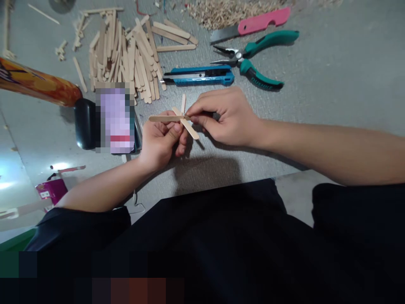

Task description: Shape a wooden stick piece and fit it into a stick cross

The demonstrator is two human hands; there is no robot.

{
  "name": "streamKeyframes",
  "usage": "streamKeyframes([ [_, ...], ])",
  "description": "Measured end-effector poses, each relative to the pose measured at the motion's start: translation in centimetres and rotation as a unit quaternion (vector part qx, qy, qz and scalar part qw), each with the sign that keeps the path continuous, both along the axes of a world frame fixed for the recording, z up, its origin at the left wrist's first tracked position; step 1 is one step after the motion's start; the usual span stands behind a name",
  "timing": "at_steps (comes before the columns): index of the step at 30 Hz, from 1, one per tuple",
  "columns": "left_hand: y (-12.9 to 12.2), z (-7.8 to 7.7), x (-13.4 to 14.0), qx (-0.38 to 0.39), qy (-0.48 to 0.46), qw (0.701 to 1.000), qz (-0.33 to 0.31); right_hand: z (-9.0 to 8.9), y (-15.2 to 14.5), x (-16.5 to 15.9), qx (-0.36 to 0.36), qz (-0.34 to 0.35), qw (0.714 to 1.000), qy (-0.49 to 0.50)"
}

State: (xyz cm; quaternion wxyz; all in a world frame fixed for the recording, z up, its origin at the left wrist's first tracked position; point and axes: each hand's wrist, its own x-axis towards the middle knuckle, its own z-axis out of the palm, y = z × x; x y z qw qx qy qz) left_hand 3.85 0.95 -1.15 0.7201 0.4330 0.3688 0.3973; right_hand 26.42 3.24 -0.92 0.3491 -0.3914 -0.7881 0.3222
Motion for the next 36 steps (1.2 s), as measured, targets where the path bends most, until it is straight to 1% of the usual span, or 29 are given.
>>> streamKeyframes([
  [3,0.1,0.1,-0.1,0.002,0.019,1.0,0.003,-0.2,0.2,0.2,0.057,0.006,0.998,-0.02],
  [5,0.1,0.1,-0.1,0.003,0.026,1.0,0.009,-0.3,0.0,0.5,0.101,-0.007,0.994,-0.035],
  [7,0.1,0.0,-0.1,0.0,0.035,0.999,0.016,-0.4,-0.2,0.9,0.113,-0.022,0.992,-0.053],
  [9,0.0,-0.1,0.0,-0.004,0.042,0.999,0.024,-0.5,-0.3,1.2,0.128,-0.021,0.99,-0.062],
  [11,-0.1,-0.1,0.0,-0.003,0.042,0.999,0.032,-0.8,-0.3,1.5,0.197,-0.006,0.979,-0.057],
  [13,-0.2,-0.1,0.0,0.002,0.036,0.999,0.035,-1.0,-0.1,1.5,0.273,0.005,0.961,-0.048],
  [15,-0.4,-0.2,0.0,0.01,0.024,0.999,0.041,-1.1,0.2,1.4,0.308,0.007,0.951,-0.024],
  [17,-0.5,-0.2,-0.1,0.018,0.006,0.998,0.051,-1.1,0.5,1.1,0.29,-0.013,0.957,0.026],
  [19,-0.6,-0.3,-0.1,0.026,-0.008,0.998,0.058,-0.9,0.7,0.9,0.224,-0.059,0.969,0.08],
  [22,-1.0,-0.3,-0.3,0.046,-0.014,0.997,0.054,-0.9,1.1,0.9,0.164,-0.105,0.975,0.104],
  [24,-1.4,-0.4,-0.5,0.065,-0.006,0.997,0.037,-1.2,1.6,1.1,0.127,-0.118,0.977,0.123],
  [26,-1.8,-0.6,-0.7,0.094,0.01,0.996,0.009,-1.6,2.3,1.6,0.03,-0.129,0.975,0.178],
  [27,-2.0,-0.7,-0.7,0.109,0.021,0.994,-0.007,-1.8,2.8,1.9,0.004,-0.134,0.972,0.192],
  [28,-2.2,-0.8,-0.8,0.123,0.024,0.992,-0.019,-2.0,3.3,2.2,-0.006,-0.139,0.971,0.196],
  [30,-2.4,-1.0,-0.9,0.143,0.032,0.988,-0.043,-2.1,4.7,2.9,0.007,-0.159,0.969,0.188],
  [32,-2.5,-1.0,-0.9,0.159,0.043,0.984,-0.068,-1.8,6.5,3.9,0.043,-0.193,0.967,0.159],
  [33,-2.5,-1.0,-0.9,0.168,0.051,0.981,-0.079,-1.6,7.5,4.4,0.072,-0.208,0.966,0.138],
  [36,-2.4,-0.9,-0.9,0.188,0.074,0.974,-0.101,-0.4,11.0,5.9,0.116,-0.212,0.966,0.088],
])
